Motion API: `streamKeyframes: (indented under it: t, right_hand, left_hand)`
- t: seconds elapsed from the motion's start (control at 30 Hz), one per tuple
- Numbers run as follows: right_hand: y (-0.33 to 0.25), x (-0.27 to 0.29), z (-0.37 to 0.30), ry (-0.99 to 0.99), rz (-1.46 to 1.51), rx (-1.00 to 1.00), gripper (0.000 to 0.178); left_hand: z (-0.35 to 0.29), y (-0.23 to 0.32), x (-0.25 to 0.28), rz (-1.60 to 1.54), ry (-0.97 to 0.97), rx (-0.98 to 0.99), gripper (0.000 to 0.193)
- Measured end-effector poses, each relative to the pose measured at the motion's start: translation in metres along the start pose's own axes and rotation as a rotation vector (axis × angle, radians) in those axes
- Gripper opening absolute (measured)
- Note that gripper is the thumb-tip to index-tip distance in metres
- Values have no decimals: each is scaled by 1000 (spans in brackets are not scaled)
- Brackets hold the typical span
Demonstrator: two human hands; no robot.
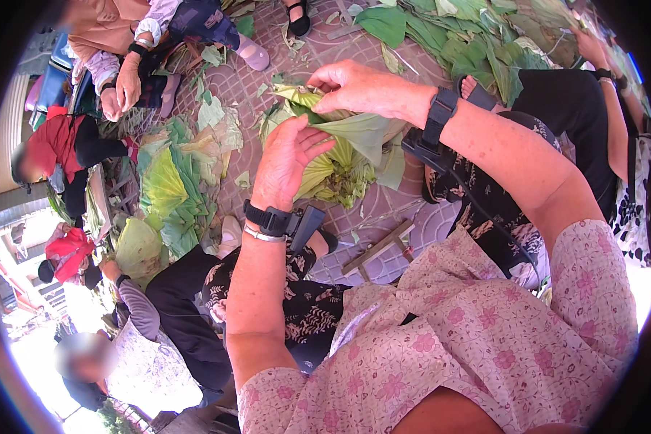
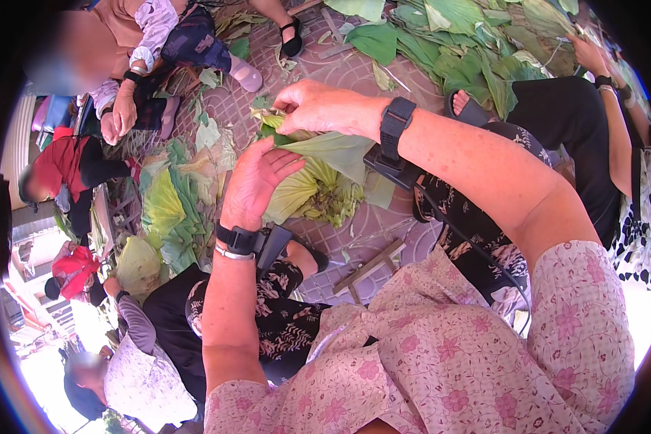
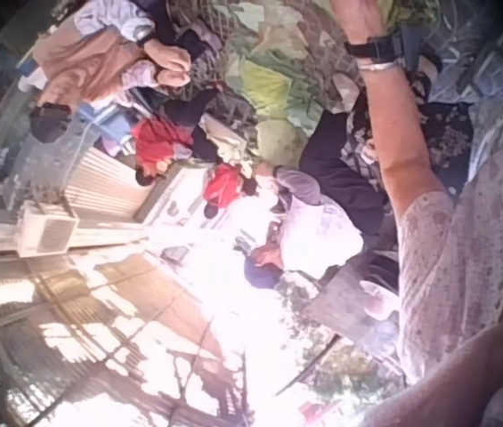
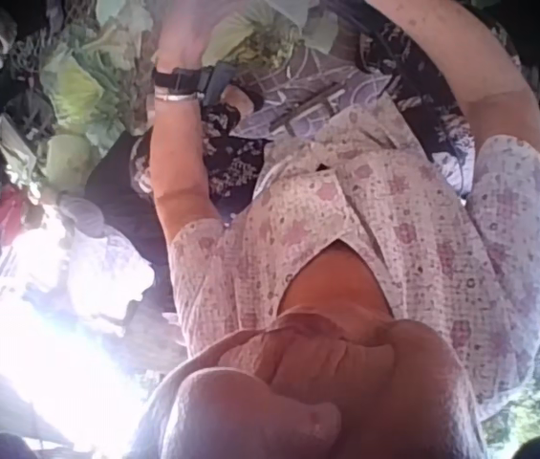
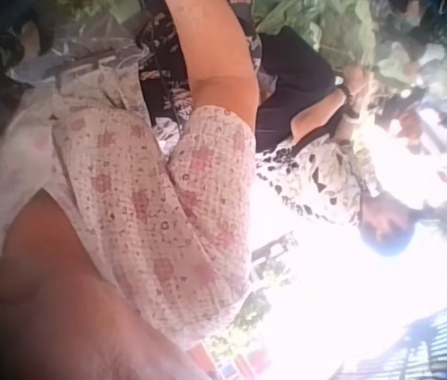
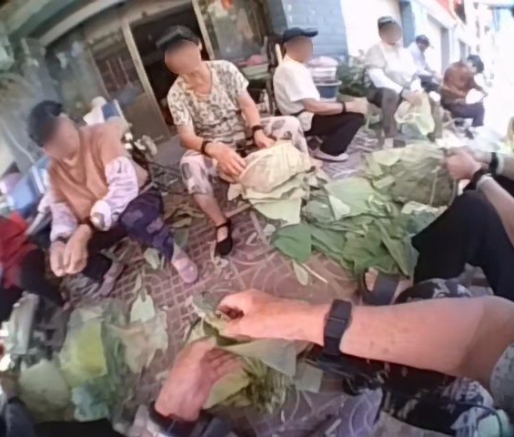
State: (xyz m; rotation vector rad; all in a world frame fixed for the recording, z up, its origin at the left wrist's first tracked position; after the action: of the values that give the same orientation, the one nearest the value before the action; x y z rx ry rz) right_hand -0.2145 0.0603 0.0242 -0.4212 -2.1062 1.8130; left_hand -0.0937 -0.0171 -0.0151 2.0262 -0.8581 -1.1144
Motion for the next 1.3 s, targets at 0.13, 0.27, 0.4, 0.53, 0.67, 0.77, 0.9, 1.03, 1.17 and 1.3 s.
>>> streamKeyframes:
  t: [0.13, 0.27, 0.4, 0.53, 0.67, 0.77, 0.9, 1.03, 1.17, 1.3]
  right_hand:
    - [2, 26, 6, 212, -117, 23, 38]
    - [-18, 59, 11, 311, -319, 2, 29]
    - [-49, 109, 16, 597, -541, 289, 28]
    - [-58, 136, 6, 779, -631, 490, 23]
    - [-65, 121, -3, 678, -510, 341, 22]
    - [-60, 126, -2, 685, -518, 339, 23]
    - [-63, 130, 1, 712, -511, 390, 23]
    - [-67, 122, 0, 683, -479, 348, 23]
    - [-67, 124, -3, 680, -424, 399, 23]
    - [-66, 128, -3, 690, -468, 354, 26]
  left_hand:
    - [1, -3, 20, 38, 138, -9, 31]
    - [-3, -5, 49, 33, 258, -14, 38]
    - [-2, 4, 70, 68, 261, -72, 41]
    - [-4, 13, 71, 116, 246, -84, 43]
    - [-9, 12, 93, 106, 295, -57, 42]
    - [-5, 15, 85, -85, 276, -73, 37]
    - [2, 3, 99, -65, 246, -28, 30]
    - [-6, -11, 113, 271, 341, 64, 27]
    - [-12, 1, 101, 330, 412, 73, 29]
    - [-13, 22, 104, 516, 436, 55, 29]
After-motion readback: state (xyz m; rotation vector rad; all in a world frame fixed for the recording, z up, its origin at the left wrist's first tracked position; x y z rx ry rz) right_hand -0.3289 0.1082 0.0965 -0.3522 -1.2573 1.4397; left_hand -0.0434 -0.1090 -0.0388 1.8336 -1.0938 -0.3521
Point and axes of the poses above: each hand's wrist, its own z-axis towards the middle knuckle, its own x-axis out of the back of the hand, y = z × x, the point moved 9 cm from there along z, towards the middle knuckle, and after that the axes turned 1 degree about z, right-handed, at the moved point
